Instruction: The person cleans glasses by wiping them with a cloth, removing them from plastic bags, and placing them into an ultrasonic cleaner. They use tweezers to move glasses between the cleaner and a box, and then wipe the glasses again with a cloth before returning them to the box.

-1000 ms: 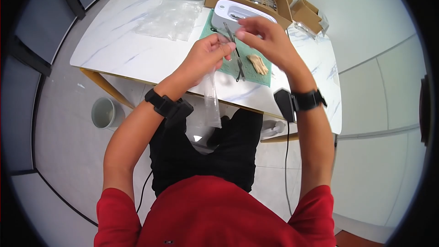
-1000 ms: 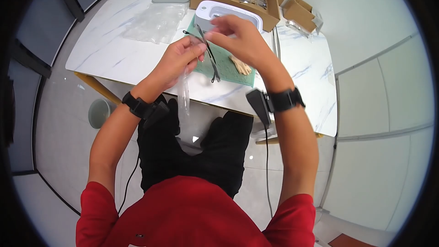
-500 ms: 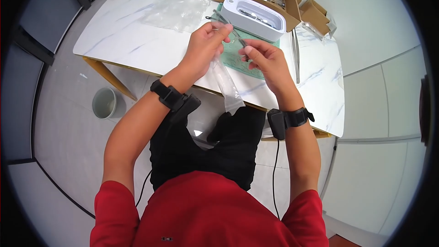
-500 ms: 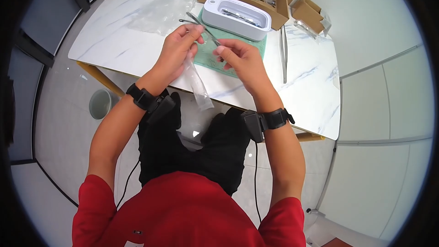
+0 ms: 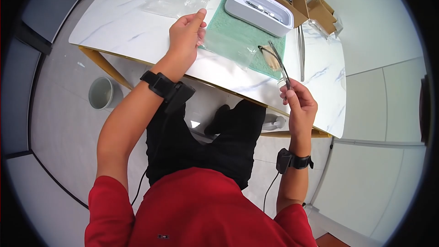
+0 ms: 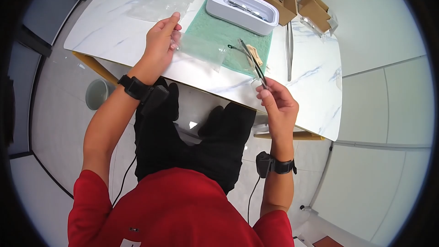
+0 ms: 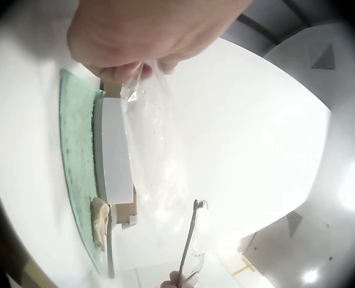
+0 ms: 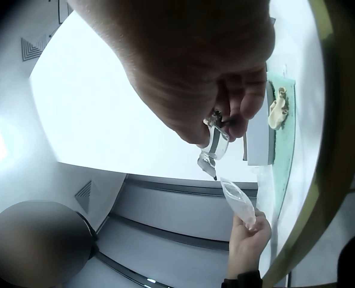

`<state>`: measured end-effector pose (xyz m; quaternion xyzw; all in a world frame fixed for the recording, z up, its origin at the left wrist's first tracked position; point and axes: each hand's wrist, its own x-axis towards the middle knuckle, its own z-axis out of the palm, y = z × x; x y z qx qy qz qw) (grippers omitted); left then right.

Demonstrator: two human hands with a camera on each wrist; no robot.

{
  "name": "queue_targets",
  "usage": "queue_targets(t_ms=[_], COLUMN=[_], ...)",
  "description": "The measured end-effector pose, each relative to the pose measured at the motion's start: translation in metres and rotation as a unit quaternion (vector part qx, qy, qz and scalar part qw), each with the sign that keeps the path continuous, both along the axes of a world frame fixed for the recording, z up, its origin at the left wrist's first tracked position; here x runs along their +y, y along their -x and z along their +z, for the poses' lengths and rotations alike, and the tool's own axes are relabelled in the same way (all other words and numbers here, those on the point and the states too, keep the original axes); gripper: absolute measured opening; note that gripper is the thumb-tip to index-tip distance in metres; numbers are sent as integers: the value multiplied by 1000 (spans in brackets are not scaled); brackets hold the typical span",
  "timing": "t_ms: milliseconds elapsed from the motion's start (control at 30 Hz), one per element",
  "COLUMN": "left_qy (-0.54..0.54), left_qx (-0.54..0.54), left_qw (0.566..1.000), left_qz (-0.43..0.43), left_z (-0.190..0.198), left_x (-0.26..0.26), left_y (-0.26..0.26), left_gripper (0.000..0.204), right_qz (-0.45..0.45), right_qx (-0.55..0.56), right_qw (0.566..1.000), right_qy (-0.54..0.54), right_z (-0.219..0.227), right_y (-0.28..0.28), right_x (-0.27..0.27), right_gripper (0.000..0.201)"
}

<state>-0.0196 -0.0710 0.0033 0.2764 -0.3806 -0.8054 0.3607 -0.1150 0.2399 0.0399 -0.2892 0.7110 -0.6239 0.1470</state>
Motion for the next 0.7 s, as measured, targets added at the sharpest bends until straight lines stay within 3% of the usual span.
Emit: queue_targets(t_ms=[367, 700], left_qy=[-16, 3], left_qx=[-1, -9], left_qw=[1000, 999], left_qz=[15, -31], left_z=[0, 0], left_x=[-2, 6], left_y=[-3, -4], left_gripper=[33, 31], right_qz=[2, 46], right_qx=[-32, -62], right_qw=[999, 997], right_qy=[-8, -29], right_z=[-16, -17], right_y=[-12, -15], right_x=[11, 3], right_gripper=[31, 30])
